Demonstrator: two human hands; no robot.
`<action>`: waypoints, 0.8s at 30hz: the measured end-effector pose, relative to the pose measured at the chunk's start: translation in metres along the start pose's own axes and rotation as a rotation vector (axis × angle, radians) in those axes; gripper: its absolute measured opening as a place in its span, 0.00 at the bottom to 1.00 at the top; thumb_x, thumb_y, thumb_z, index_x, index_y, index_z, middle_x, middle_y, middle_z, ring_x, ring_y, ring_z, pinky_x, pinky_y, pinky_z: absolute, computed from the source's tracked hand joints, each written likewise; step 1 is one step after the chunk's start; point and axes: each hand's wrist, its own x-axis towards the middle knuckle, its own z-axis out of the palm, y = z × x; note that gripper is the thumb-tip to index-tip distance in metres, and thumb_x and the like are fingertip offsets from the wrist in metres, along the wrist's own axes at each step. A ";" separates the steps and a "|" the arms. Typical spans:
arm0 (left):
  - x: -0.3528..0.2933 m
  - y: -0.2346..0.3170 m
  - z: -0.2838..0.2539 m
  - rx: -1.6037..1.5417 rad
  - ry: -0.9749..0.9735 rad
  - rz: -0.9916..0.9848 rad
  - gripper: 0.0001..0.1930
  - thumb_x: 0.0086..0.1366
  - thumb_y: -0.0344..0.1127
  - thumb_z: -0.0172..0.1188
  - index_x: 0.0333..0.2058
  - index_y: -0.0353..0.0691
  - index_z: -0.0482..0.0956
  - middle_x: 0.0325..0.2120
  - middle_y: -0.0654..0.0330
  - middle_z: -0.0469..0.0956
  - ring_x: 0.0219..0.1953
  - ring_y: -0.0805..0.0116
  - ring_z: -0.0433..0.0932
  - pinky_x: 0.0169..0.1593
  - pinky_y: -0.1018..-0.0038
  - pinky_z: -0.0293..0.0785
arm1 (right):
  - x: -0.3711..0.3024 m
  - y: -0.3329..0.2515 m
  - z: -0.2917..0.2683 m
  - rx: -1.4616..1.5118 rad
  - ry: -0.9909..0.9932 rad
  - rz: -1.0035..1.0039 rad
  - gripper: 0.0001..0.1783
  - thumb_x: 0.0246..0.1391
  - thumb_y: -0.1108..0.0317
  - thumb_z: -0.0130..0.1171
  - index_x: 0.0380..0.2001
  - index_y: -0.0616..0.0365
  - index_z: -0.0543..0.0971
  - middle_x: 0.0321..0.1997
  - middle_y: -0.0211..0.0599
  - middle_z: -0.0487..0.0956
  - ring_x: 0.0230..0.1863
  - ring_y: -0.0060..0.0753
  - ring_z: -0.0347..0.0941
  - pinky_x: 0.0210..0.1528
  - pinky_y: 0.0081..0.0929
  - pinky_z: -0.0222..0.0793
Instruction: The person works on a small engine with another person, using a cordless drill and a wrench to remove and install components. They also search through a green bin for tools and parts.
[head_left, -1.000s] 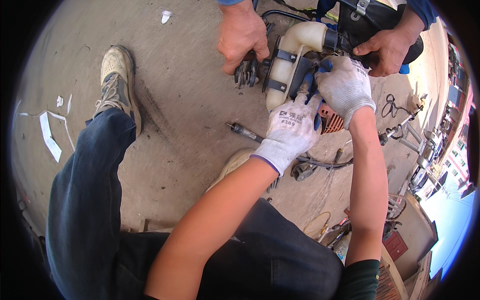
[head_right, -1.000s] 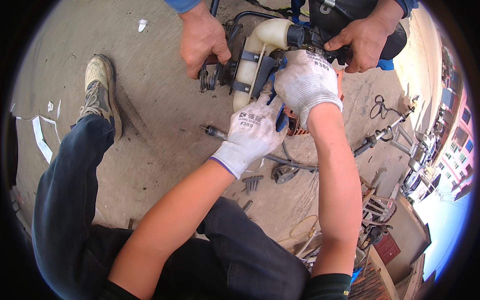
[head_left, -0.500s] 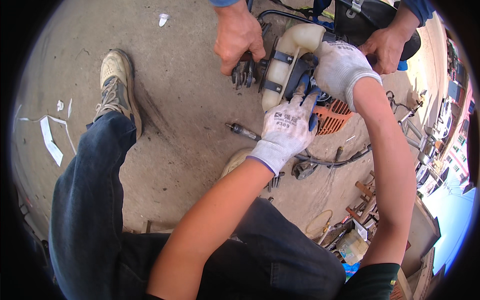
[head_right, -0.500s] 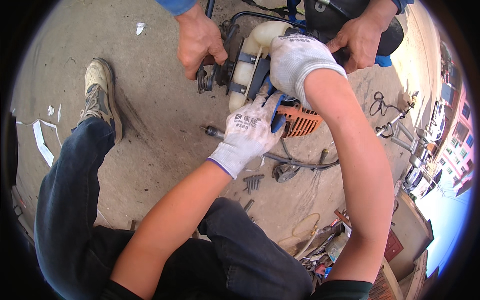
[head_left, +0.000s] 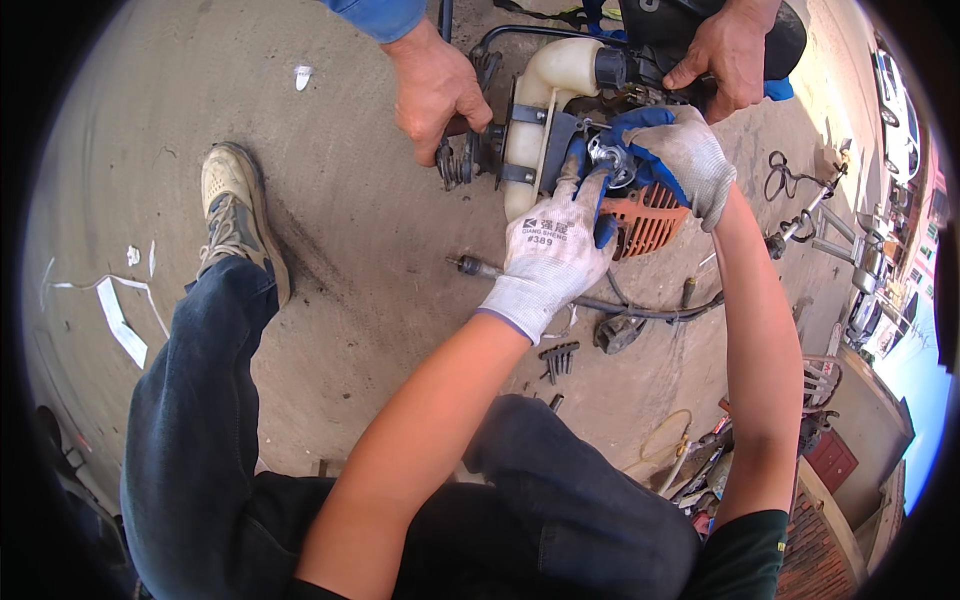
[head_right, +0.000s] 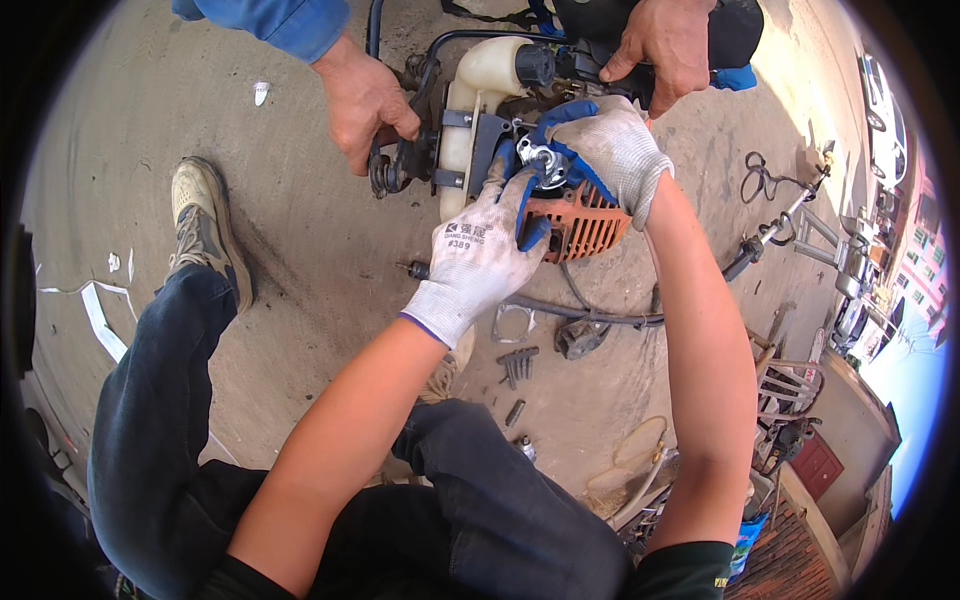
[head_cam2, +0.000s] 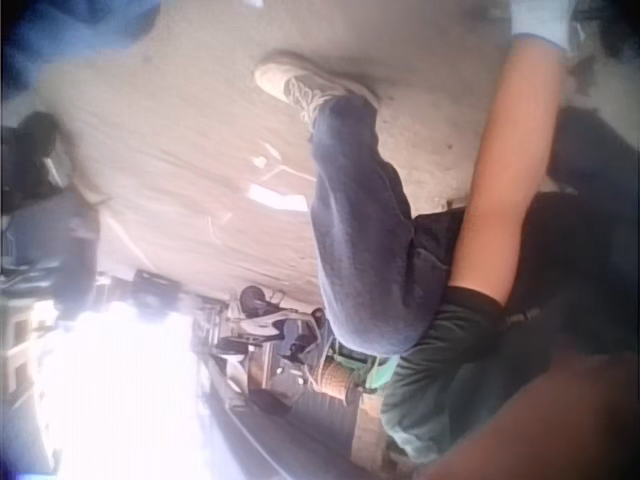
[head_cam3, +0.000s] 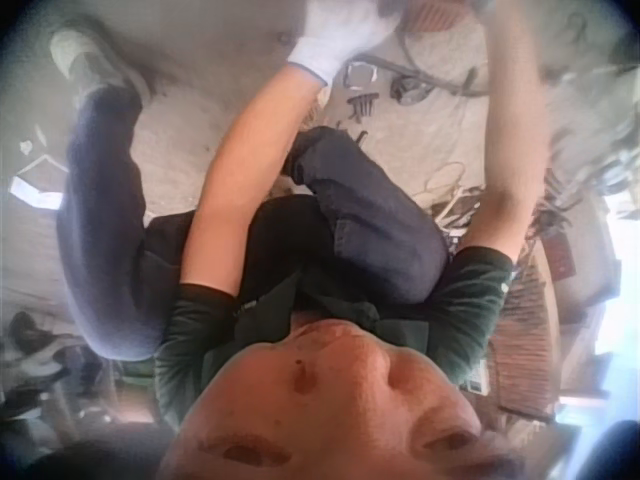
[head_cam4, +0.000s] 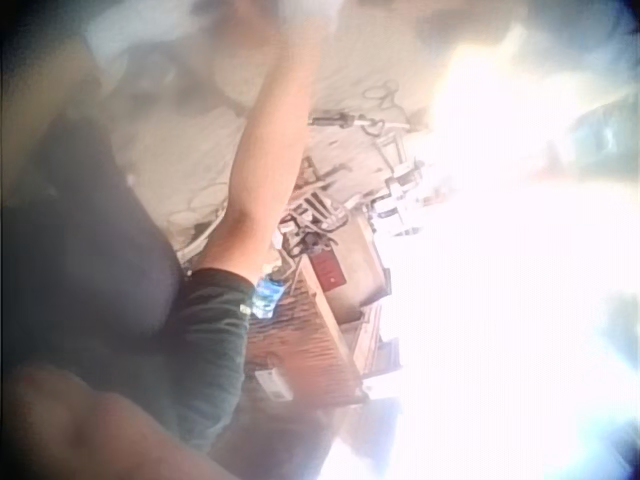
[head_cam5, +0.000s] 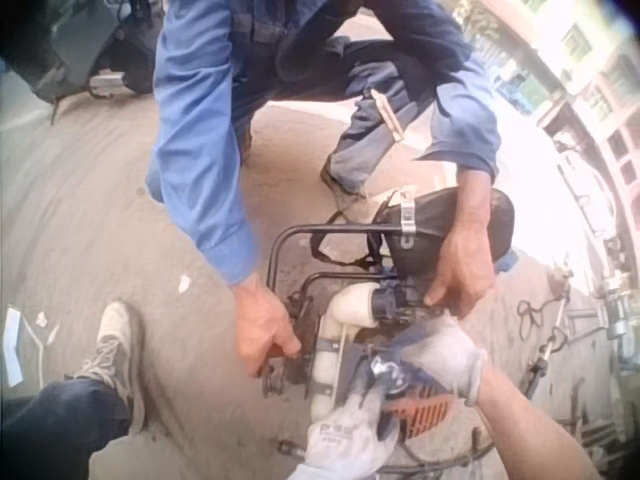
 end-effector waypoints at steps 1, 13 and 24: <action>0.000 -0.001 0.001 0.006 0.009 0.006 0.34 0.63 0.49 0.59 0.65 0.45 0.62 0.65 0.41 0.62 0.51 0.49 0.80 0.49 0.61 0.80 | -0.011 0.001 0.004 0.047 0.068 -0.029 0.12 0.42 0.67 0.64 0.34 0.55 0.85 0.37 0.38 0.85 0.40 0.42 0.82 0.40 0.32 0.76; -0.001 -0.004 0.014 0.014 0.159 0.089 0.33 0.62 0.45 0.60 0.64 0.44 0.64 0.65 0.41 0.63 0.48 0.50 0.81 0.46 0.60 0.81 | -0.168 -0.116 0.021 1.623 0.299 1.232 0.09 0.60 0.75 0.54 0.36 0.73 0.79 0.30 0.44 0.82 0.20 0.22 0.74 0.19 0.16 0.66; 0.000 -0.002 0.016 0.036 0.116 0.058 0.36 0.61 0.45 0.63 0.65 0.46 0.61 0.68 0.42 0.58 0.54 0.42 0.77 0.48 0.58 0.81 | -0.283 -0.273 0.152 1.958 0.670 1.658 0.12 0.62 0.71 0.55 0.45 0.69 0.76 0.43 0.44 0.81 0.37 0.38 0.81 0.44 0.35 0.80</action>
